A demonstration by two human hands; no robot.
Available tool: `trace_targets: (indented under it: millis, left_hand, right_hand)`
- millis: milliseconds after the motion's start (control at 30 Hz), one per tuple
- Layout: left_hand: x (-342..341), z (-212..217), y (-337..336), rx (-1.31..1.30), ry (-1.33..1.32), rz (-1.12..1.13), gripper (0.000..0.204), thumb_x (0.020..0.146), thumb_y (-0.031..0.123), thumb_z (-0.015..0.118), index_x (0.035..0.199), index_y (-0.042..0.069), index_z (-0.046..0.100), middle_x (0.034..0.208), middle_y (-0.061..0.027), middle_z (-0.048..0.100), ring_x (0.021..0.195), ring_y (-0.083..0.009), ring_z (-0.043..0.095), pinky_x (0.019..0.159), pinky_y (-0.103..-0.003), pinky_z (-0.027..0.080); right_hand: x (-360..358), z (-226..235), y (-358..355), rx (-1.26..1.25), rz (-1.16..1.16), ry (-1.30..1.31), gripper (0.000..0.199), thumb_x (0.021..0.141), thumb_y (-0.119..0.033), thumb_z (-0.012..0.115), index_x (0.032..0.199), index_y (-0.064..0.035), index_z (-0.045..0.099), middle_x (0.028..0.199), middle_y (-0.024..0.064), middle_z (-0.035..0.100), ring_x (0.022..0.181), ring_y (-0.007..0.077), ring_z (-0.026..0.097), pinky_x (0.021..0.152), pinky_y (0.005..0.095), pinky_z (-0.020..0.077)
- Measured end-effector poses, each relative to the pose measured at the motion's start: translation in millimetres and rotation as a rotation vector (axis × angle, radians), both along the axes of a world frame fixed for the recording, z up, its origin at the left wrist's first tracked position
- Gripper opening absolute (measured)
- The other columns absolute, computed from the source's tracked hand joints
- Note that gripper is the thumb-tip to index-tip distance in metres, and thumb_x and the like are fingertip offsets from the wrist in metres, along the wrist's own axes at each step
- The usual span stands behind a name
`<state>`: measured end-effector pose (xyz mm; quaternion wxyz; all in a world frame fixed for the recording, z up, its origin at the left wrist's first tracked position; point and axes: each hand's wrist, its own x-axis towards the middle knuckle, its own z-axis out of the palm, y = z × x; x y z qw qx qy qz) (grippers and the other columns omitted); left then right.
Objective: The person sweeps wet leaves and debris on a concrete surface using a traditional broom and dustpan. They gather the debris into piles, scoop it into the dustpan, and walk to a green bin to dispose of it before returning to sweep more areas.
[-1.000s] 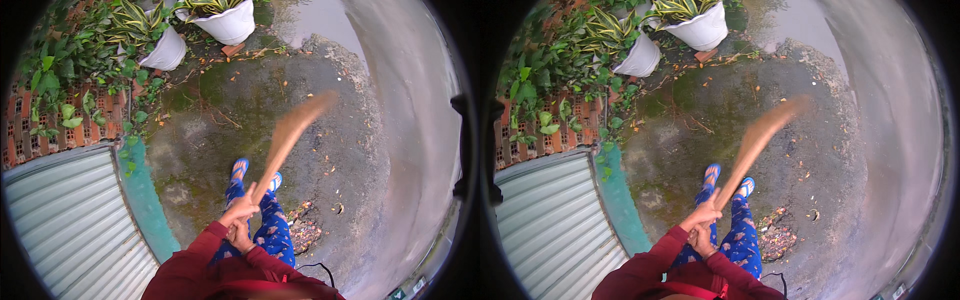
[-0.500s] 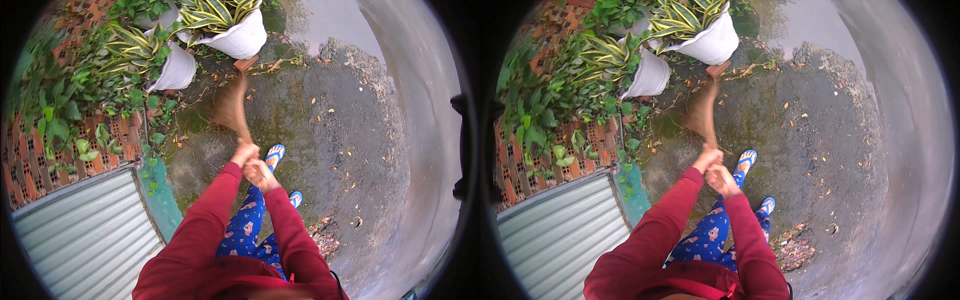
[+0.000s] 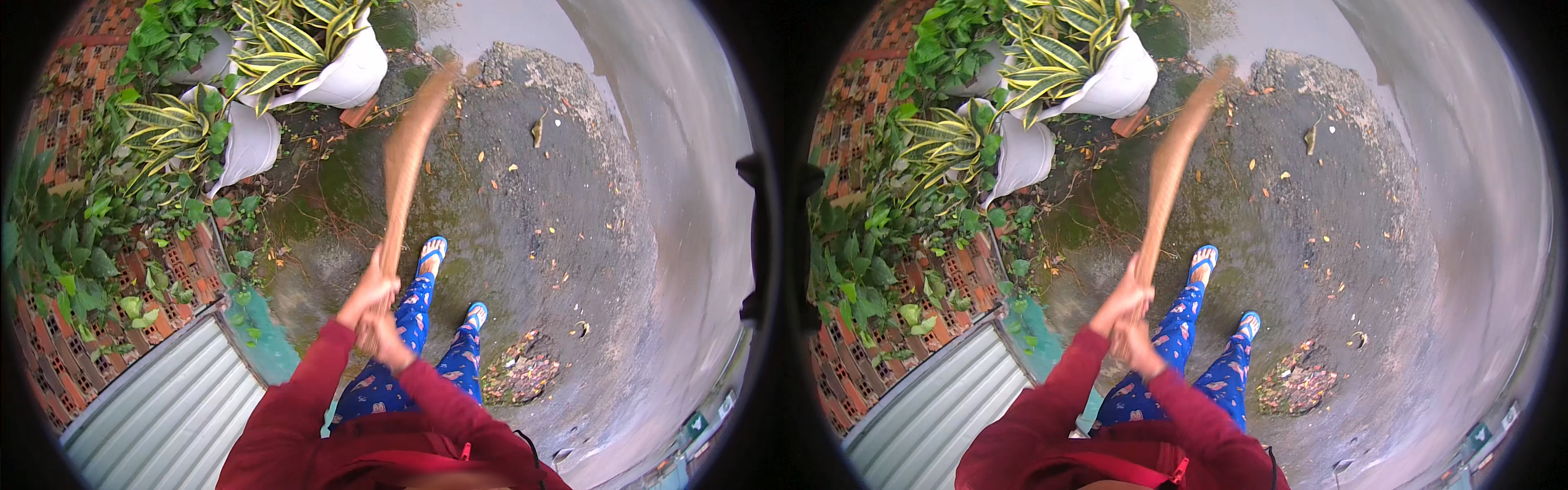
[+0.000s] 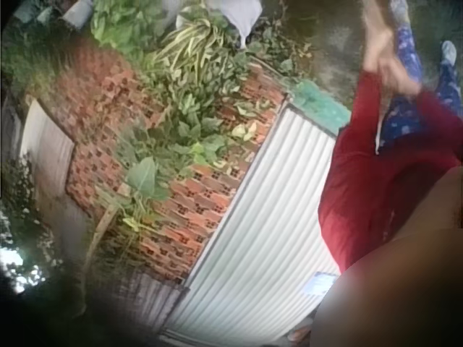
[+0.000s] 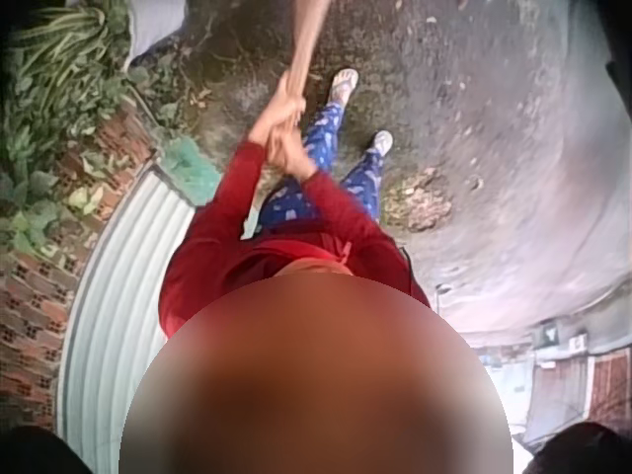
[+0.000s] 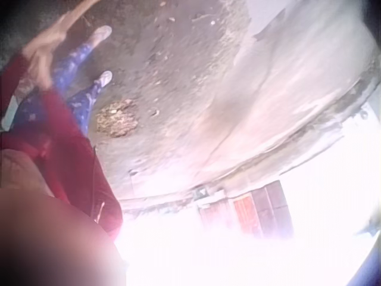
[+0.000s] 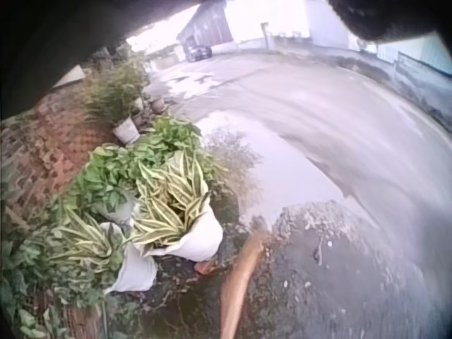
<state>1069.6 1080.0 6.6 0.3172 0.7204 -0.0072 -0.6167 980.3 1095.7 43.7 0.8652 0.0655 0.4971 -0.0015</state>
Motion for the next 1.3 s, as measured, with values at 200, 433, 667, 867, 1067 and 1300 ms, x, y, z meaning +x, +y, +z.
trace_targets:
  millis: [200, 433, 667, 867, 1067, 1300]
  left_hand:
    - [24.7, -54.8, -72.7, 0.049, 0.107, -0.147, 0.084, 0.060, -0.003, 0.052, 0.125, 0.007, -0.001, 0.056, -0.0073, 0.045, 0.043, -0.0176, 0.048, 0.037, -0.029, 0.041]
    - [66.0, 50.4, -10.3, 0.005, 0.276, -0.399, 0.086, 0.063, -0.001, 0.052, 0.132, 0.015, 0.003, 0.062, -0.0049, 0.047, 0.042, -0.0117, 0.044, 0.038, -0.024, 0.039]
    - [39.1, -68.1, -128.0, -0.102, 0.000, -0.099, 0.078, 0.061, 0.000, 0.053, 0.124, 0.015, 0.011, 0.061, -0.0063, 0.044, 0.042, -0.0142, 0.045, 0.034, -0.027, 0.039]
    - [-117.5, -90.3, -94.5, 0.054, -0.107, -0.743, 0.091, 0.061, 0.014, 0.056, 0.130, 0.005, -0.004, 0.090, -0.0270, 0.055, 0.082, -0.0332, 0.057, 0.069, -0.037, 0.047]
    - [-181.5, -23.2, -93.3, -0.157, 0.291, -1.169, 0.086, 0.061, 0.006, 0.053, 0.132, 0.011, 0.005, 0.070, -0.0169, 0.058, 0.057, -0.0249, 0.057, 0.051, -0.034, 0.046]
    - [-110.9, 29.1, -33.1, -0.063, 0.206, -0.723, 0.086, 0.062, 0.000, 0.054, 0.132, 0.016, 0.006, 0.067, -0.0139, 0.054, 0.045, -0.0170, 0.052, 0.039, -0.030, 0.043]
  right_hand:
    - [14.7, -52.3, -55.5, 0.209, -0.346, -0.069, 0.007, 0.068, -0.008, 0.050, 0.067, -0.0110, 0.044, 0.053, -0.0044, 0.040, 0.043, 0.0066, 0.040, 0.038, 0.0194, 0.0327]
    - [88.3, 43.9, 40.9, -0.113, -0.342, 0.153, 0.003, 0.067, -0.005, 0.048, 0.067, -0.0029, 0.046, 0.051, 0.0038, 0.045, 0.039, 0.0161, 0.047, 0.036, 0.0282, 0.0398]
    - [28.4, -59.2, -104.2, 0.115, -0.309, -0.278, 0.010, 0.068, -0.009, 0.052, 0.067, -0.0116, 0.043, 0.055, -0.0034, 0.041, 0.042, 0.0070, 0.038, 0.039, 0.0193, 0.0327]
    - [-101.2, -61.9, -59.4, 0.084, -0.698, -0.022, 0.011, 0.068, -0.011, 0.052, 0.064, -0.0115, 0.042, 0.052, -0.0043, 0.038, 0.040, 0.0076, 0.034, 0.035, 0.0194, 0.0279]
    - [-125.7, -24.4, -2.4, 0.047, -0.994, 0.196, 0.016, 0.070, -0.024, 0.048, 0.078, -0.0114, 0.053, 0.063, -0.0001, 0.055, 0.056, 0.0147, 0.053, 0.058, 0.0292, 0.0453]
    - [-73.4, 21.2, 41.7, 0.019, -0.625, 0.033, 0.007, 0.069, -0.013, 0.048, 0.064, -0.0076, 0.047, 0.048, 0.0045, 0.045, 0.037, 0.0173, 0.044, 0.035, 0.0305, 0.0382]
